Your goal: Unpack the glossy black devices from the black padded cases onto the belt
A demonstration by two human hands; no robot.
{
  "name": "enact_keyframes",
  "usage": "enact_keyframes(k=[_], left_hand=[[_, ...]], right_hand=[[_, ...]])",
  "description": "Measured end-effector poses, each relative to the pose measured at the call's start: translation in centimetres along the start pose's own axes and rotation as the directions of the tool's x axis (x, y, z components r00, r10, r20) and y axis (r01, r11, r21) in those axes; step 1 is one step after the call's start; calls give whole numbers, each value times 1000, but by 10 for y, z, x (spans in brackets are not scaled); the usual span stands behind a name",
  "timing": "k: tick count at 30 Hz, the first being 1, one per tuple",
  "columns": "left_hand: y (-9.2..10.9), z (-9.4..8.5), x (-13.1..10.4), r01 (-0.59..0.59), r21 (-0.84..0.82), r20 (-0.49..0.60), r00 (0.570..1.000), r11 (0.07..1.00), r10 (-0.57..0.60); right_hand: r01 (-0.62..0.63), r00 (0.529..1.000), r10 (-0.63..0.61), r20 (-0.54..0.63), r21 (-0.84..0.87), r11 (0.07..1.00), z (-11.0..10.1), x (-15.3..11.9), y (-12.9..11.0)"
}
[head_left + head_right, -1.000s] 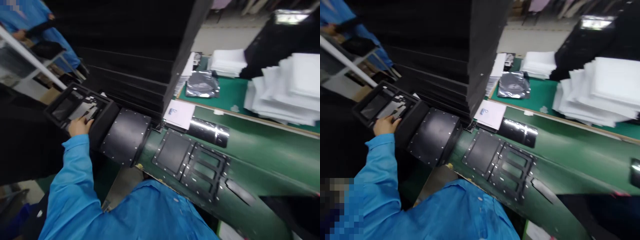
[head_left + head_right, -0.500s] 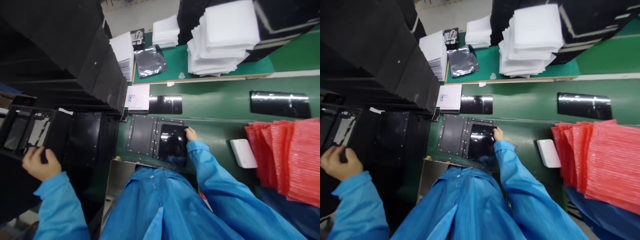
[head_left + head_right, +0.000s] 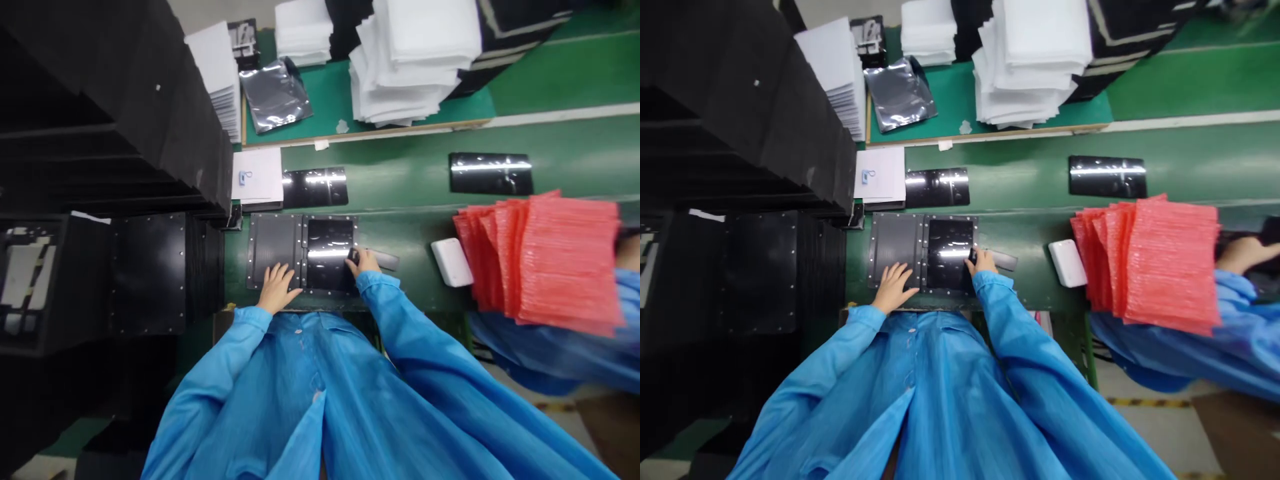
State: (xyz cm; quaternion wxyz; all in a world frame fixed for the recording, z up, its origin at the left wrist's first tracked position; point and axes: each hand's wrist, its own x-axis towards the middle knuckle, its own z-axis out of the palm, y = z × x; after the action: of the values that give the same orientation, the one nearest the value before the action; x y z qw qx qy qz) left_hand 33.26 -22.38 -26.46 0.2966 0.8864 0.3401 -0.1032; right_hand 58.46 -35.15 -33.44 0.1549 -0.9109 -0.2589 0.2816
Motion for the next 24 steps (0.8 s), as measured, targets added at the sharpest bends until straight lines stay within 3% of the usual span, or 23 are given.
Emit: enact_keyframes(k=[3,5,9,12,15,17,19,22,24], left_hand=[[4,25,32,38,52,106,993,998,-44],[8,42,42,64,82,127,989,995,-74],[17,59,41,162,101,132,976,982,-174],[31,49,53,239,110,113,961,965,-251],[42,18,98,291,96,-10,957,952,-291],[44,-5,137,309,90,-73,950,947,-303],[41,-20,171,319,103,-47,948,942,-316],[36,-24,197,306,133,20,950,943,-312],[36,-21,202,302,162,11,952,940,-307]], right_hand=[[-256,962,258,83,-36,966,15,-43,22],[-356,924,358,132,-44,934,20,-60,31],[-282,910,320,262,-173,944,8,-60,35],[-70,907,188,378,-303,950,-16,-33,22],[95,935,38,352,-353,931,-45,19,-2],[136,951,-30,308,-329,934,-62,62,-19],[144,929,-41,368,-257,956,-73,100,-29],[113,854,-15,521,-158,981,-80,133,-31],[113,852,-7,523,-171,979,-82,136,-29]])
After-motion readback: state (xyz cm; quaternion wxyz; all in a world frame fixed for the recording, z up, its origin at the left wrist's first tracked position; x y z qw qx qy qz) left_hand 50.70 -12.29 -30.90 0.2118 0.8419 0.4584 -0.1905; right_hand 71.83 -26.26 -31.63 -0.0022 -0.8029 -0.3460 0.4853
